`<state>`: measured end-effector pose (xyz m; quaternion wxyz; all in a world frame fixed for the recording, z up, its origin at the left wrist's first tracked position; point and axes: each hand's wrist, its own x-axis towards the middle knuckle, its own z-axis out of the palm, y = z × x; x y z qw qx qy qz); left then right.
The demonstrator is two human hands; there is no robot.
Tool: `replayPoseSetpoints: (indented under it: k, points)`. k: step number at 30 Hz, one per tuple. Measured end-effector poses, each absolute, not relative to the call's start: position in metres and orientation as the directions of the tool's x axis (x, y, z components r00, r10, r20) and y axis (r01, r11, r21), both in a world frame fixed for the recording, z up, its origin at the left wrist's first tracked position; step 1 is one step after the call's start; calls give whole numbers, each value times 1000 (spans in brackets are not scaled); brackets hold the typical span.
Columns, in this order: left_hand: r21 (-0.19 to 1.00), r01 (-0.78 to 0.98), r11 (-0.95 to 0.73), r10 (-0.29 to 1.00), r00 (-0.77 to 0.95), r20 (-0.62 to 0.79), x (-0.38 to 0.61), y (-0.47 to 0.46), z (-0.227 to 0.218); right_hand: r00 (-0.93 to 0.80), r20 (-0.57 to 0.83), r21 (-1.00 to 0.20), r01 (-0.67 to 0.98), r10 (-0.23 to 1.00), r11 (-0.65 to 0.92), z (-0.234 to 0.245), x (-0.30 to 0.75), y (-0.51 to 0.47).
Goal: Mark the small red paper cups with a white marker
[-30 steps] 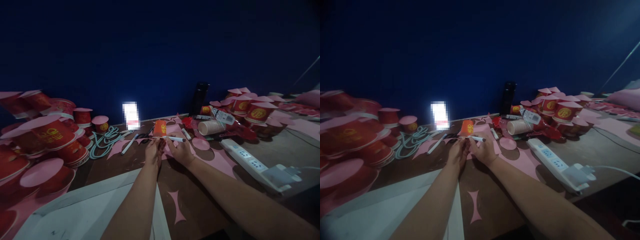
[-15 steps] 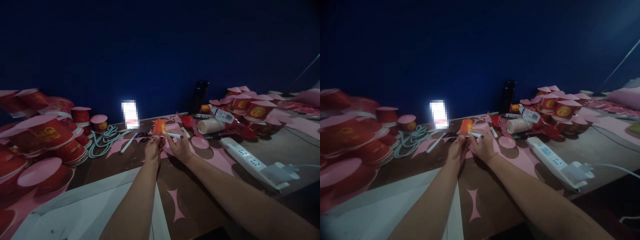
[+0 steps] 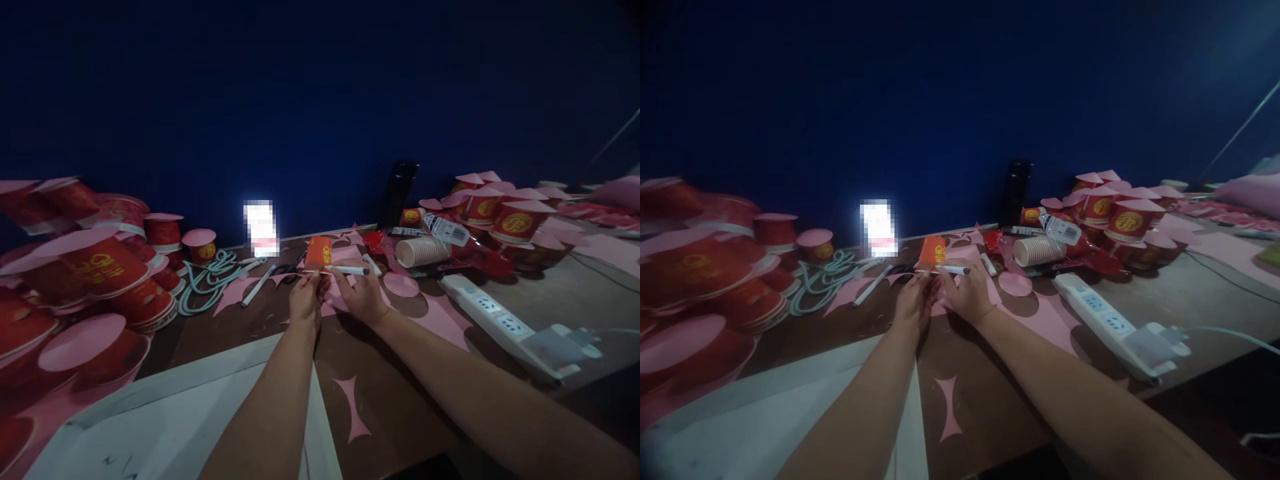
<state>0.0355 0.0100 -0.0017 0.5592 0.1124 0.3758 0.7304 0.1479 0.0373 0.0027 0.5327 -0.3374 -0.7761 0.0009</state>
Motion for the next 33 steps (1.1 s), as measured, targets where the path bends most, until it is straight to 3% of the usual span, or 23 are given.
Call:
replayPoseSetpoints:
  k: [13, 33]
  points:
    - [686, -720, -103, 908, -350, -231, 37, 11, -3, -195, 852, -333, 514, 486, 791, 3, 145, 40]
    - [633, -762, -137, 900, -363, -242, 37, 10, 0, -206, 813, -374, 532, 545, 760, 5, 144, 37]
